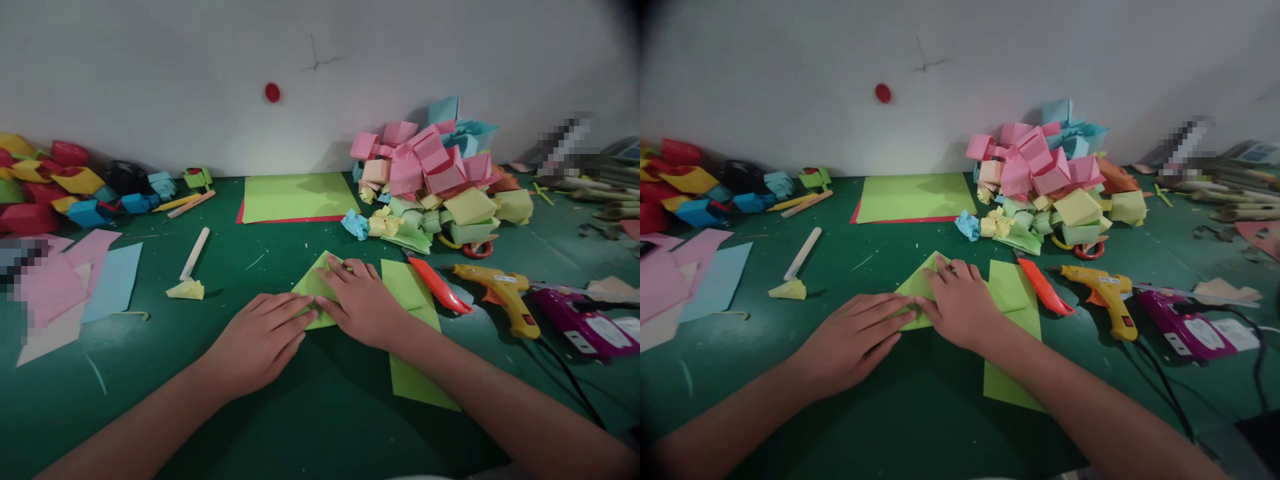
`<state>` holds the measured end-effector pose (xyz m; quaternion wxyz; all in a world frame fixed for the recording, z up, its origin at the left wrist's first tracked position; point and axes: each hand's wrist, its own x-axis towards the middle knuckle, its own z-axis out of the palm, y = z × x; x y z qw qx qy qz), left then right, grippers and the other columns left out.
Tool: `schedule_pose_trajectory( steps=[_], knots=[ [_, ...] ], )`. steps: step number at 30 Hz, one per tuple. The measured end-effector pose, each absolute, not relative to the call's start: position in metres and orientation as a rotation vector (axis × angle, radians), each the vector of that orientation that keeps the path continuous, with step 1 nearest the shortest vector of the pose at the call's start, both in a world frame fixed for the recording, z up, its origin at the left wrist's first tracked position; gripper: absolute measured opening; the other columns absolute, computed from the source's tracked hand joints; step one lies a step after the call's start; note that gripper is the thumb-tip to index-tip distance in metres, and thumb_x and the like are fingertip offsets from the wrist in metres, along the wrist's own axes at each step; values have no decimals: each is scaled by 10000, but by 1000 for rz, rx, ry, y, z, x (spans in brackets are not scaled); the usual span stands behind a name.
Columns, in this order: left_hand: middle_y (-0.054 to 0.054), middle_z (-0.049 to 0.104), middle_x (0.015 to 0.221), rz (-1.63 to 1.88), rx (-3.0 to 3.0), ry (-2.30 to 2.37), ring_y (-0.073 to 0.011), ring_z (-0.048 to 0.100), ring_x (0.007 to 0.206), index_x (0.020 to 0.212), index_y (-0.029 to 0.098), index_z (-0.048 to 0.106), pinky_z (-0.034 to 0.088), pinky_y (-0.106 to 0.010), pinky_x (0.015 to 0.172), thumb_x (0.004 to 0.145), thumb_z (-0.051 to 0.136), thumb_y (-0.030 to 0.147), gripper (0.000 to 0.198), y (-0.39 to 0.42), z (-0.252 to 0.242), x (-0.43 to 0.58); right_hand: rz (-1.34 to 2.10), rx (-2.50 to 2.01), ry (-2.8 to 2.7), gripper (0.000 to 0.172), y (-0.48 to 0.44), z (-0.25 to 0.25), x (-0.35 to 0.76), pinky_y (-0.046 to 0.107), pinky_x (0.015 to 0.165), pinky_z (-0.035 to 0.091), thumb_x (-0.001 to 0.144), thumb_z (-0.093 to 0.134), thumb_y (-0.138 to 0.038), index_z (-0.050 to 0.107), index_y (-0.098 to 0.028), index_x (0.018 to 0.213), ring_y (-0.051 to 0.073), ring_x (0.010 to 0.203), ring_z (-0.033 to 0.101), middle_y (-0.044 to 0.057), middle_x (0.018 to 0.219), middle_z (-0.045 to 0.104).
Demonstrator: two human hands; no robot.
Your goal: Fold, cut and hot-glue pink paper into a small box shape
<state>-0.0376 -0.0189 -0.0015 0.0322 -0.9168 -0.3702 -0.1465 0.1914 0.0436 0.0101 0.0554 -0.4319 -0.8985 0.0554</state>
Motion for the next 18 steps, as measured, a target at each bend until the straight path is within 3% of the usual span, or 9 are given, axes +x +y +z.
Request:
schedule_pose_trajectory(
  steps=[18],
  knots=[
    [-97, 654, 1403, -473, -2827, -1127, -287, 626, 1265, 1367, 190, 621, 536, -454, 986, 1050, 438, 245, 370, -19, 2, -36, 113, -1348, -2709, 578, 43, 7, 190, 518, 1038, 379, 1061, 310, -493, 484, -154, 1496, 355, 1317, 452, 143, 1616, 411]
  ],
)
